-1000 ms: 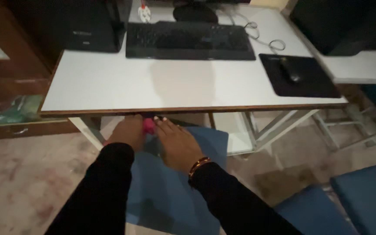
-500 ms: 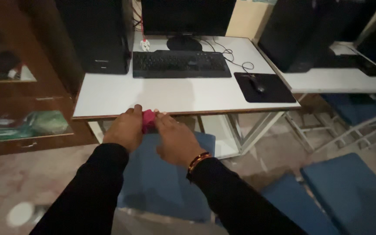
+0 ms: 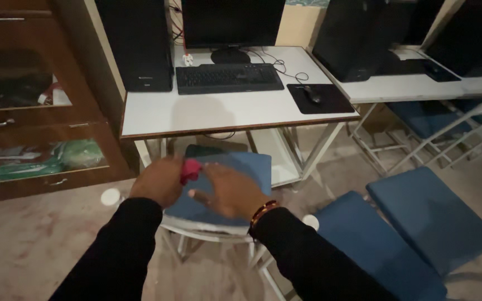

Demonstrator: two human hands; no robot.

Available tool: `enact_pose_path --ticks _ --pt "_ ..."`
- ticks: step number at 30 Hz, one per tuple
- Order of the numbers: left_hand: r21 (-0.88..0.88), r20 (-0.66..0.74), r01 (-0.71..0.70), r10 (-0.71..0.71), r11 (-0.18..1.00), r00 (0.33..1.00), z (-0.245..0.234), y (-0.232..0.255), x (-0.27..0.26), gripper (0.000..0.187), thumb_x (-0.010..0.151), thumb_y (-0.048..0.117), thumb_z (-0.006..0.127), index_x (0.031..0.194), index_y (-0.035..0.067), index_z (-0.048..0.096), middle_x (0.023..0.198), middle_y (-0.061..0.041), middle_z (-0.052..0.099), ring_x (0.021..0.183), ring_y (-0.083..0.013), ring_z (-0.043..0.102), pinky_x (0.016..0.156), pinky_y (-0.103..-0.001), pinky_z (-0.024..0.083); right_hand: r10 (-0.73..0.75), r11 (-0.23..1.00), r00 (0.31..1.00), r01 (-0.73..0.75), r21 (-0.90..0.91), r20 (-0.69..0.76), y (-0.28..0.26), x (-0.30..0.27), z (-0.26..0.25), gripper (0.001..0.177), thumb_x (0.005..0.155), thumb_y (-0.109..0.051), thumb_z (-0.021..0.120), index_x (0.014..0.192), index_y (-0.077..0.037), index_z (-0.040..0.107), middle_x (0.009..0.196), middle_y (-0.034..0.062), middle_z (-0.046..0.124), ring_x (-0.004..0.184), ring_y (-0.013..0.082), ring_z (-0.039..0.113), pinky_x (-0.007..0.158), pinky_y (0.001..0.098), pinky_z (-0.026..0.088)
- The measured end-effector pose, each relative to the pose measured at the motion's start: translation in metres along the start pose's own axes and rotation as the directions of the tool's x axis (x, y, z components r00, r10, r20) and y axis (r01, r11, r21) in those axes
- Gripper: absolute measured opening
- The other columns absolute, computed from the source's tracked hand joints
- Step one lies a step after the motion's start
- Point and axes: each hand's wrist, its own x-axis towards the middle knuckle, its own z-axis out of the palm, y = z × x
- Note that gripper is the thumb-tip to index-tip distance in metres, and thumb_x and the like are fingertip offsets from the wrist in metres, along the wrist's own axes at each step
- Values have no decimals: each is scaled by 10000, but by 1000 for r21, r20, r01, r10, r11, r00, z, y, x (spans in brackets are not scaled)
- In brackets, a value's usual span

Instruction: The person wipes a mousepad, keyboard, desk surface, chair seat, and computer tower using a pink cloth. The person moves between items and wipes each surface in sequence.

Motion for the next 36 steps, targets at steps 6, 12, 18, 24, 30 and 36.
enact_pose_path --ticks 6,12,18,24,30,36 --pt "-35 15 111 -111 993 994 1 17 -41 340 798 259 697 1100 106 668 1029 -199 734 1012 -405 704 890 -523 552 28 1000 965 -29 -1 259 -26 -49 -6 841 716 -587 787 1368 -100 578 1210 215 673 1131 407 640 954 490 506" --pt "64 146 172 -180 983 973 -6 42 -58 484 791 546 658 1057 160 773 1080 -156 756 1057 -375 709 938 -481 558 -57 954 998 52 -294 -9 6 -65 39 113 832 -171 688 907 -111 747 864 165 741 818 378 725 729 498 569" --pt "47 519 89 -100 995 849 -13 32 -26 671 671 617 822 1188 201 722 1199 -131 720 1115 -330 683 996 -430 534 -164 932 985 170 -320 46 17 -61 48 189 782 -125 678 959 -72 714 828 164 737 758 358 725 660 474 559" --pt "303 279 -17 -71 953 958 3 47 -60 343 721 330 818 1026 190 745 1037 -88 750 1016 -306 718 910 -445 568 -292 895 956 268 -356 -14 26 -69 49 180 821 -105 658 986 -32 646 813 126 725 699 319 718 605 437 540" --pt "325 209 -216 153 921 966 20 57 -57 194 766 176 743 957 163 705 977 -77 726 933 -287 721 737 -450 583 -315 844 949 297 -446 35 57 -78 35 302 835 -111 660 1113 2 623 797 146 710 633 326 704 556 448 533" --pt "328 66 -262 254 908 965 40 71 -43 224 753 109 714 968 160 676 952 -59 721 906 -286 713 723 -454 558 -294 890 956 268 -369 -16 81 -74 22 196 814 -126 661 997 -59 637 840 121 712 767 329 710 636 457 544"
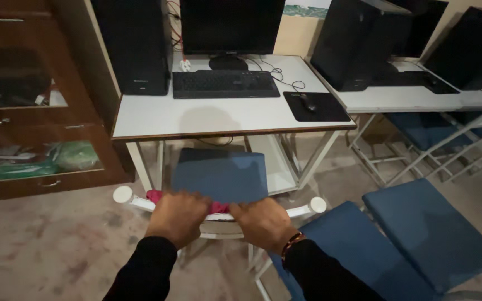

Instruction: The person wipes a mousepad, keyboard, desk surface, chair seat, and computer tower using a pink cloth. The person moves between items and wipes each surface in sequence.

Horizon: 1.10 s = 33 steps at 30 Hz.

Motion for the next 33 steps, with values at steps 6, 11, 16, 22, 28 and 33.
enact_pose_path --ticks 6,11,16,22,28,33 --pt "-41 -74 12 -15 999 997 9 7 26 179 763 124 715 932 165 675 901 -47 716 867 -293 710 701 -474 534 100 994 987 -95 46 -125 26 0 7 152 829 -96 644 980 -112 634 855 82 717 784 308 714 641 447 545" --pt "-18 -207 -26 22 999 978 15 8 61 159 785 155 727 933 165 671 878 -48 705 840 -281 704 685 -460 533 143 990 979 -141 26 -146 61 12 8 196 789 -125 692 974 -115 630 861 78 706 806 313 708 668 449 544" --pt "37 -285 -61 70 997 956 -3 -2 98 322 747 263 794 1001 135 644 922 -55 678 881 -275 682 666 -449 537 118 993 961 -117 20 -251 99 33 -10 235 777 -128 735 985 -102 629 854 86 691 816 307 702 713 447 536" --pt "45 -300 -20 33 999 953 -24 -16 128 370 717 253 818 1027 143 649 914 -39 671 909 -265 677 703 -447 543 187 982 956 -188 18 -227 119 63 -22 213 818 -134 745 994 -91 632 849 78 701 818 315 700 714 464 519" --pt "60 -279 -8 24 998 960 -29 -16 128 336 734 249 819 1004 158 641 906 -22 657 905 -254 677 707 -442 543 148 989 949 -142 40 -277 121 62 -22 215 787 -101 734 973 -87 625 834 80 696 819 309 704 733 452 525" --pt "75 -254 -7 25 997 967 -26 -10 118 308 757 251 808 987 146 632 898 -32 644 896 -254 676 691 -440 540 156 988 950 -152 36 -270 113 53 -18 217 783 -46 703 979 -94 623 832 71 694 817 301 708 739 452 525"
